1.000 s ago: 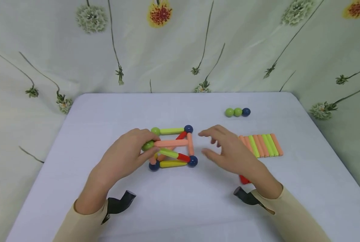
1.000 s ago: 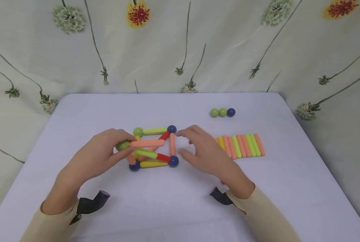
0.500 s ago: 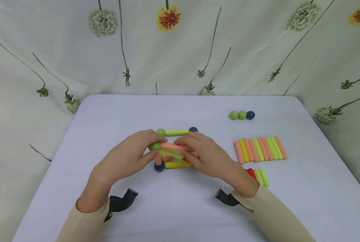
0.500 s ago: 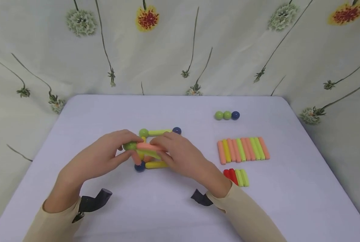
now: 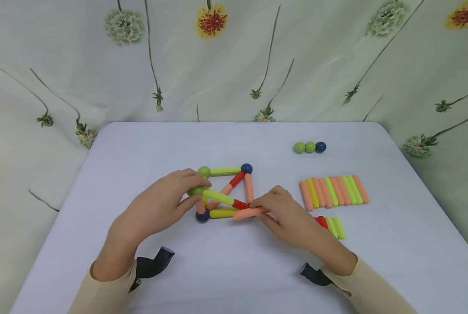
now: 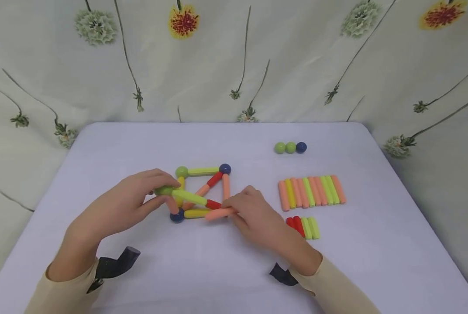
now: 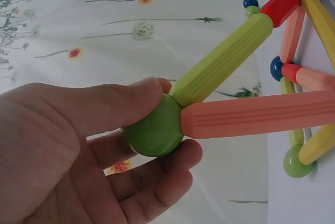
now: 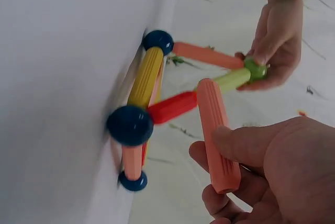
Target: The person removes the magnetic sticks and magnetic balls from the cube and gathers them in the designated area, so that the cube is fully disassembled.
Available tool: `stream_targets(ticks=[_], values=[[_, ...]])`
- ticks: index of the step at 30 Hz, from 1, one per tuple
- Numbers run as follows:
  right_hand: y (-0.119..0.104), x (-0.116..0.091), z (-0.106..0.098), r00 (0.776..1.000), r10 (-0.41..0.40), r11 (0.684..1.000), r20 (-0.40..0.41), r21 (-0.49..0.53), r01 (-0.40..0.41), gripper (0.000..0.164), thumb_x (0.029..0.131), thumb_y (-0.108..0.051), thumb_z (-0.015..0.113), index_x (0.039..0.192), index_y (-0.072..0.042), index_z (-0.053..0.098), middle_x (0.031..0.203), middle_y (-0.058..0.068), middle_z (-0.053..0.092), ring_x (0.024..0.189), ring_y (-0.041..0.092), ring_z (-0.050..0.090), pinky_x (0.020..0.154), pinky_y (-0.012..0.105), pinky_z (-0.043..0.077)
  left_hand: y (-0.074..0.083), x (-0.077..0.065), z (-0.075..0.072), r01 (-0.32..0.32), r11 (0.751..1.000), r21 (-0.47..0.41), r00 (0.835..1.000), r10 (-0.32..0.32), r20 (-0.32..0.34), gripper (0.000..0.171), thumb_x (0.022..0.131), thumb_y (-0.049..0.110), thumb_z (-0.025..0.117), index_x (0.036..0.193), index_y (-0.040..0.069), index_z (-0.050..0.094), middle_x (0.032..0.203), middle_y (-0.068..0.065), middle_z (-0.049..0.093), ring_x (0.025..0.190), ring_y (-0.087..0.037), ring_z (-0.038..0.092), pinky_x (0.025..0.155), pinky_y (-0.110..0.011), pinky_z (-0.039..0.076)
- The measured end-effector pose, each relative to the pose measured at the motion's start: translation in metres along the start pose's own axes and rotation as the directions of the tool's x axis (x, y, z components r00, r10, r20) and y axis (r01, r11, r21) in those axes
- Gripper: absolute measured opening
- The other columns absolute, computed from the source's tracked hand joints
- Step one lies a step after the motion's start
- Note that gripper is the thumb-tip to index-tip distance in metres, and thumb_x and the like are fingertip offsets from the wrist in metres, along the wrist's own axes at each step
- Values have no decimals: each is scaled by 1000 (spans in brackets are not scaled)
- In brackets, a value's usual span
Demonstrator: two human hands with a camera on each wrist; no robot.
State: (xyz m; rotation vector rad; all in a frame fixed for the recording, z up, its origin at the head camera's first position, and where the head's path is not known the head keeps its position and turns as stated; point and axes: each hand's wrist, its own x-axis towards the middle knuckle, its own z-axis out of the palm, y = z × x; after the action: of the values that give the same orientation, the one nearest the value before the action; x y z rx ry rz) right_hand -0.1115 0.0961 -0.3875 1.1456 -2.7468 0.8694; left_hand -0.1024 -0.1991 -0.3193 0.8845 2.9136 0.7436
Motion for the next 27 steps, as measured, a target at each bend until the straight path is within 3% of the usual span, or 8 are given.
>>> stream_targets(ticks=[5, 9, 14, 20, 22, 24, 27], values=[[36, -21, -20, 979, 167, 986, -119, -10, -169, 25, 87, -3, 72, 109, -13, 68, 109, -3, 60, 99, 17, 51, 78, 35, 50, 0, -2, -1, 23, 1000, 3, 1000, -23, 5, 23, 90, 12, 71, 113, 12, 67, 110, 5, 63, 115, -19, 55, 91, -40, 48], [68, -40, -40, 916, 344, 937, -207, 13, -349, 21, 92, -7, 67, 113, -7, 67, 107, 8, 56, 93, 23, 50, 72, 39, 48, 1, -1, -1, 33, 999, -4, 999, -33, 11, 25, 91, 11, 70, 115, 12, 67, 111, 3, 63, 117, -21, 55, 92, -41, 48], [102, -64, -64, 782, 538, 830, -315, 34, -557, 25, 96, -12, 61, 118, -1, 64, 109, 17, 57, 90, 28, 47, 64, 39, 46, 2, 0, 0, 43, 999, -3, 999, -43, 16, 25, 90, 11, 71, 115, 12, 67, 112, 4, 62, 118, -20, 54, 93, -41, 48], [134, -83, -87, 566, 766, 622, -304, 128, -773, 36, 99, -21, 51, 128, -1, 59, 111, 21, 55, 84, 32, 46, 55, 34, 44, 2, -1, 0, 36, 999, -4, 999, -36, 18, 18, 90, 13, 71, 107, 15, 68, 114, 6, 61, 118, -18, 53, 94, -39, 47], [143, -88, -90, 508, 811, 564, -291, 155, -811, 42, 99, -27, 49, 131, -1, 56, 114, 23, 54, 86, 32, 48, 56, 34, 44, 3, -1, -1, 34, 999, -8, 999, -34, 15, 15, 90, 13, 71, 104, 17, 69, 113, 6, 61, 118, -18, 53, 95, -39, 47], [151, -93, -90, 470, 834, 527, -289, 163, -834, 47, 98, -32, 48, 132, 0, 55, 118, 24, 53, 90, 34, 49, 58, 35, 44, 3, -1, -1, 28, 1000, -11, 1000, -28, 13, 13, 90, 12, 71, 100, 19, 69, 114, 5, 61, 117, -18, 53, 94, -40, 47], [162, -100, -89, 441, 852, 493, -282, 152, -856, 51, 98, -34, 47, 132, 4, 53, 123, 27, 52, 96, 37, 50, 62, 38, 44, 4, 0, 0, 21, 1000, -15, 1000, -21, 14, 13, 90, 11, 70, 97, 22, 70, 115, 5, 61, 116, -18, 54, 94, -40, 47]])
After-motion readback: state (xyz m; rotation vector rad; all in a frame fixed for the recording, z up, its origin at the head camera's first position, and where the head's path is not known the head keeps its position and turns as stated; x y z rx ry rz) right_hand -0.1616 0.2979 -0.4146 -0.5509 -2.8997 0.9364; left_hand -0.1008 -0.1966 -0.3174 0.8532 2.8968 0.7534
